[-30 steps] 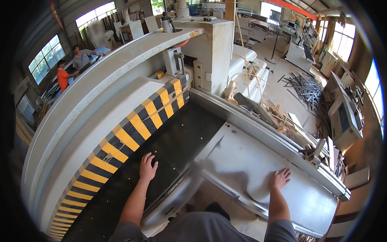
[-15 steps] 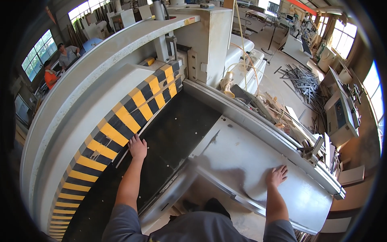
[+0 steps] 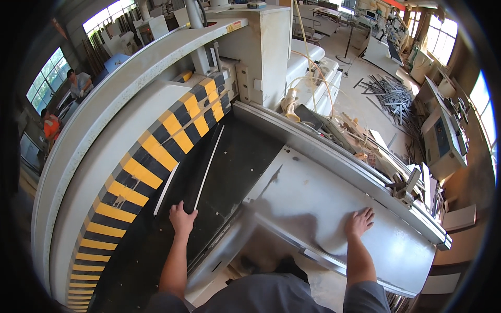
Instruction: The person places a large board onto a industrial cutting machine, pushes it into position, and then removes a cut strip of wood.
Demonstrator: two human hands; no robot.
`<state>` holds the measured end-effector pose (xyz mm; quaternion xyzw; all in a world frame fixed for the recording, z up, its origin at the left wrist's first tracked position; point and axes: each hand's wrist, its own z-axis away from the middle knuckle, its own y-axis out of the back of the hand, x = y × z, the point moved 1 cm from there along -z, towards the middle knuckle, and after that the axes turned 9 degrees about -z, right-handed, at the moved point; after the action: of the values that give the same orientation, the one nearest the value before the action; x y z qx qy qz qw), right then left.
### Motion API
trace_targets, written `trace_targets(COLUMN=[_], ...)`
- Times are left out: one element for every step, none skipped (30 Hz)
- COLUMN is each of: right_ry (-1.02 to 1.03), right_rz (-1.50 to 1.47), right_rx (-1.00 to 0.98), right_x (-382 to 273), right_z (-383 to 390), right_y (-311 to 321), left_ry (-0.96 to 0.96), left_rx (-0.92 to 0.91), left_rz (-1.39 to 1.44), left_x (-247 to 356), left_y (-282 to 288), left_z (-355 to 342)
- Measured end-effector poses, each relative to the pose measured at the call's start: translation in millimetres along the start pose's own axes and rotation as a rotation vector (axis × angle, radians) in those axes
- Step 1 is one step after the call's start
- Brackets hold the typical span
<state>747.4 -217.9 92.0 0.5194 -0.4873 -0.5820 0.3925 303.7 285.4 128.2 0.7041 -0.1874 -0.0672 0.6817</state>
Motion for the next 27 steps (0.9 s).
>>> trace_targets(right_ry=[0.007, 0.021, 0.017, 0.0, -0.026, -0.022, 0.0, 0.053, 0.196, 0.316, 0.599, 0.583, 0.546, 0.558, 0.853, 0.88, 0.783, 0.679, 0.694, 0.715, 0.679, 0.574, 0.632, 0.853, 0.849, 0.762, 0.494], right_rz=[0.004, 0.0, -0.011, -0.021, -0.031, -0.025, -0.1, -0.159, -0.384, -0.5, -0.573, -0.807, -0.821, -1.009, -1.229, -1.148, -1.227, -1.303, -1.439, -1.571, -1.632, -1.669, -1.854, -1.73, -1.652, -1.351, -1.512], right_rx=[0.007, 0.011, 0.012, 0.0, -0.007, -0.005, -0.012, 0.025, -0.059, -0.123, -0.089, -0.581, -1.068, -1.298, -1.279, -1.492, -1.607, -1.72, -1.676, -1.637, -1.571, -1.584, -1.299, -0.991, -0.687, -0.557, -0.622], right_x=[3, 1, 2, 7, 17, 29, 23, 28, 18, 4, -27, -54, -89, -95, -88, -99, -102, -100, -95, -90, -83, -74, -65, -69, -82, -103, -111], right_z=[-1, -2, -4, -9, -14, -21, -17, -20, -11, -1, 36, 68, 113, 147, 176, 204, 223, 233, 238, 240, 230, 212, 183, 126, 46, -69, -196], right_y=[0, -3, -3, -1, 4, 2, 0, -8, -13, -11, -16, -5, 53, 94, 46, 71, 97, 110, 103, 100, 119, 137, 134, 150, 173, 210, 258], left_ry=[0.028, 0.062, 0.078, 0.041, -0.003, 0.035, 0.016, 0.075, 0.093, 0.129, 0.136, 0.144, 0.118, -0.14, -0.403, 0.179, -0.103, -0.374, -0.473, -0.412, -0.567, -0.715, -0.661, -0.573, -0.475, -0.435, -0.379], left_rx=[-0.001, 0.006, 0.029, 0.096, 0.177, 0.15, 0.203, 0.115, 0.16, -0.088, -0.068, -0.058, -0.065, -0.024, 0.026, -0.402, -0.407, -0.406, -0.369, -0.455, -0.283, -0.109, -0.099, -0.011, 0.08, 0.22, 0.304], left_rz=[0.011, 0.018, 0.033, 0.072, 0.161, 0.217, 0.27, 0.381, 0.411, 0.393, 0.39, 0.384, 0.38, 0.49, 0.597, 1.267, 1.09, 0.899, 0.941, 0.841, 0.794, 0.737, 0.671, 0.675, 0.678, 0.623, 0.562], left_x=[-3, -9, -12, -13, -13, -6, -24, -25, -43, -30, -45, -53, -38, 1, 48, 73, 90, 108, 152, 167, 175, 182, 211, 207, 201, 171, 149], left_y=[-2, -4, -11, -18, -25, -25, -30, -30, -39, -29, -32, -33, -17, 9, 32, 41, 52, 64, 91, 103, 118, 137, 190, 208, 219, 205, 198], left_z=[17, 35, 52, 69, 87, 104, 126, 145, 165, 176, 190, 199, 206, 215, 221, 231, 237, 246, 260, 267, 268, 269, 284, 292, 295, 295, 297])
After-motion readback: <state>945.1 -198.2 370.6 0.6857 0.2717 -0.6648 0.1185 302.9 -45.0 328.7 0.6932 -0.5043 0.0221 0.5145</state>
